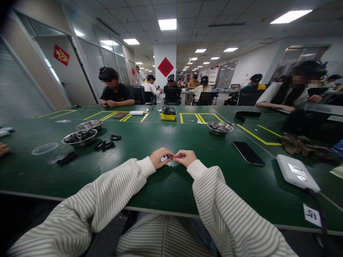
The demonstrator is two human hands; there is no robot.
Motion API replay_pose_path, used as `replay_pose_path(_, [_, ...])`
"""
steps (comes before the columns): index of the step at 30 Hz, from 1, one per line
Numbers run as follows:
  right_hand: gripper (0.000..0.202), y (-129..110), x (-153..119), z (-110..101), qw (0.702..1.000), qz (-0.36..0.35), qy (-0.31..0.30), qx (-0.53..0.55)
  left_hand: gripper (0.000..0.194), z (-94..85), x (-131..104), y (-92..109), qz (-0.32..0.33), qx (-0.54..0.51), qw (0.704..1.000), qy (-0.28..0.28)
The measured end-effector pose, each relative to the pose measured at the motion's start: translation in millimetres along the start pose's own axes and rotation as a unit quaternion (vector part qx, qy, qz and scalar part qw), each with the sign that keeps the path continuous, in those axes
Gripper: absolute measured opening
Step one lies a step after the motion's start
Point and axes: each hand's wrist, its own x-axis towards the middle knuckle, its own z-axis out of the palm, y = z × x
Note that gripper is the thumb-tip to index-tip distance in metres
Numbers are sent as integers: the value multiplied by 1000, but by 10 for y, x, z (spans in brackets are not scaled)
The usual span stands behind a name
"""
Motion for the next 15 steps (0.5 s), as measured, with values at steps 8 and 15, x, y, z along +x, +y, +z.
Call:
replay_pose_path(8, [23, 10, 1, 5, 1000, 11, -7, 20, 21, -18, 2, 4, 2, 13, 1000, -8])
replay_pose_path(15, [22, -1, 5, 1, 1000, 3, 0, -22, 25, 4, -12, -22, 13, 29, 1000, 3])
